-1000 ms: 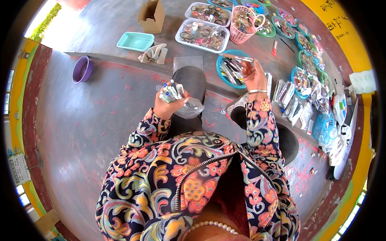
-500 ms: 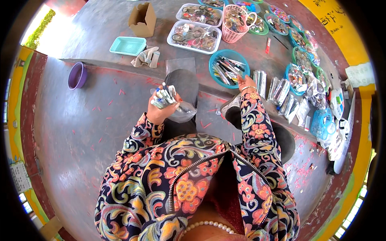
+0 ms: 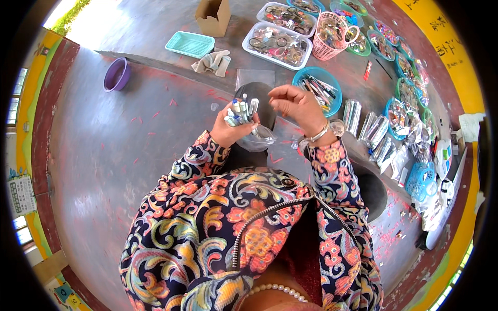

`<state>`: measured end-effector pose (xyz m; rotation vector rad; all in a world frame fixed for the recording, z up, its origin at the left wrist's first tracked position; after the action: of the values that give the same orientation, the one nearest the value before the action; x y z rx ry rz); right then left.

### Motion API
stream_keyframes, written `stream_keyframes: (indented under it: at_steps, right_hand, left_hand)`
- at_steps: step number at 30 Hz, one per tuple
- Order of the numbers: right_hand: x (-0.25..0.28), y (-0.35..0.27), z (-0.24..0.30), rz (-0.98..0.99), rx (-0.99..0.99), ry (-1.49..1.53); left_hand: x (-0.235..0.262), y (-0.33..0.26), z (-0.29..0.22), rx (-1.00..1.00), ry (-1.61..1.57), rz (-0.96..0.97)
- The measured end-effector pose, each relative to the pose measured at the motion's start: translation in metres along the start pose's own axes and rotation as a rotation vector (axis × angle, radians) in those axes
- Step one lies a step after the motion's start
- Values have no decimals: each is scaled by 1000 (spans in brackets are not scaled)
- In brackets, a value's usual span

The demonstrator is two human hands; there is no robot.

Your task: The person sits on the floor and packs markers into small plastic bags. They pick up markers from a blue bowl, place them into a bag held in the left hand, and then seal the bag. The person repeats this process, handling markers one by one or in small groups.

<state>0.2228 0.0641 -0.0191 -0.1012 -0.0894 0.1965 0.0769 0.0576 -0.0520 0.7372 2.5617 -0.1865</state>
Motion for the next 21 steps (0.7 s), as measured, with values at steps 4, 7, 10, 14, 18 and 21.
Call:
stream_keyframes:
  at_steps: [4, 7, 10, 14, 18, 21]
  right_hand:
    - [-26, -12, 32, -39, 155, -238]
    - [-28, -18, 46, -146, 263, -404]
    - [-25, -23, 48, -142, 252, -302]
    - [-16, -33, 73, -218, 345, -395]
    - [16, -48, 93, -426, 391, -329]
    - [54, -53, 72, -555, 283, 96]
  left_hand:
    - [-5, -5, 0, 33, 53, 21]
    - [-12, -7, 2, 1, 93, 75]
    - [-12, -7, 11, 31, 120, 158]
    - [-12, -9, 12, 60, 110, 151]
    - [-8, -9, 12, 82, 82, 69]
    - [-1, -5, 8, 38, 31, 15]
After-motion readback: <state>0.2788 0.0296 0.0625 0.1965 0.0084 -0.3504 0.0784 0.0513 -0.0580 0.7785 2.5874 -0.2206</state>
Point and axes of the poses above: each hand's wrist, its own y-axis towards the middle knuckle, its own x-axis out of the back of the hand, z = x × y, the point moved 9 cm from there along y, towards the middle knuckle, and after that the axes turned 10 degrees about -y, right-handed, at the moved point
